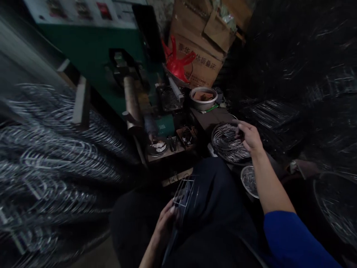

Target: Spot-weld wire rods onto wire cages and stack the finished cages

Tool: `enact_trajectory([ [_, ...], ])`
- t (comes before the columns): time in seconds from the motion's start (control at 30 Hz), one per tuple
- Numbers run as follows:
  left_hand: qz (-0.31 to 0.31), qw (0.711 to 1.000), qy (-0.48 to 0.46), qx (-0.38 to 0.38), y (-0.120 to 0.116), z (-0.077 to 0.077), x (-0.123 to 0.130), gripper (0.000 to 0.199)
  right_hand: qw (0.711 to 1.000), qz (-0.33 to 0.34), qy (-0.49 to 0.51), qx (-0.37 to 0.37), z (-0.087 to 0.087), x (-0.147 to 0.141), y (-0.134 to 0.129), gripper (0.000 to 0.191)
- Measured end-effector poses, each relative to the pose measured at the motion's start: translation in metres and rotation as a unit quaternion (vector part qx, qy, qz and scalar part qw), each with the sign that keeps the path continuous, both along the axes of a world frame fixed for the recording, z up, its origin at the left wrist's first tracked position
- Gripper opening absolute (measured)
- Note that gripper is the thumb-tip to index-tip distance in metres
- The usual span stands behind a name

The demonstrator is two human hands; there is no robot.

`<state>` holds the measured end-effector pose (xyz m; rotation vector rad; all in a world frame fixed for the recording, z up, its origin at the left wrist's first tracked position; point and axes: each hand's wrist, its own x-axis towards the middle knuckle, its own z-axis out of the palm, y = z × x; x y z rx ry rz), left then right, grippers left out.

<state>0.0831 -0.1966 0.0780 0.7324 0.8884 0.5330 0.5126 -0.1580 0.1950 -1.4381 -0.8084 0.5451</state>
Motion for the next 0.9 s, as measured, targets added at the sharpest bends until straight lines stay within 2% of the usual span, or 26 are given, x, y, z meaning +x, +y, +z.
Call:
enact_trajectory([
  [0.1, 0.007, 1.000, -0.005, -0.025, -0.016, -0.001, 0.000, 0.062, 0.998, 0.059, -0.011, -0.015, -0.006, -0.029, 0.007, 0.037],
  [0.2, 0.042, 0.998, 0.022, -0.029, -0.028, 0.001, -0.009, 0.056, 0.994, 0.094, -0.050, -0.030, -0.027, -0.052, 0.020, 0.032],
  [0.3, 0.084, 0.996, 0.038, 0.005, -0.028, 0.009, -0.024, 0.050, 0.987, 0.146, -0.045, -0.055, -0.042, -0.076, 0.031, 0.031],
  [0.43, 0.159, 0.983, 0.048, 0.082, -0.008, 0.018, -0.039, 0.042, 0.975, 0.207, -0.003, -0.083, -0.043, -0.108, 0.037, 0.034],
  [0.6, 0.251, 0.956, 0.020, 0.149, 0.033, 0.016, -0.040, 0.037, 0.975, 0.201, -0.027, -0.088, -0.052, -0.143, 0.041, 0.044],
  [0.77, 0.289, 0.940, 0.033, 0.179, 0.064, 0.017, -0.032, 0.033, 0.975, 0.190, -0.087, -0.072, -0.067, -0.171, 0.051, 0.054],
  [0.9, 0.309, 0.931, 0.034, 0.190, 0.078, 0.021, -0.025, 0.033, 0.966, 0.222, -0.113, -0.073, -0.066, -0.185, 0.063, 0.056],
])
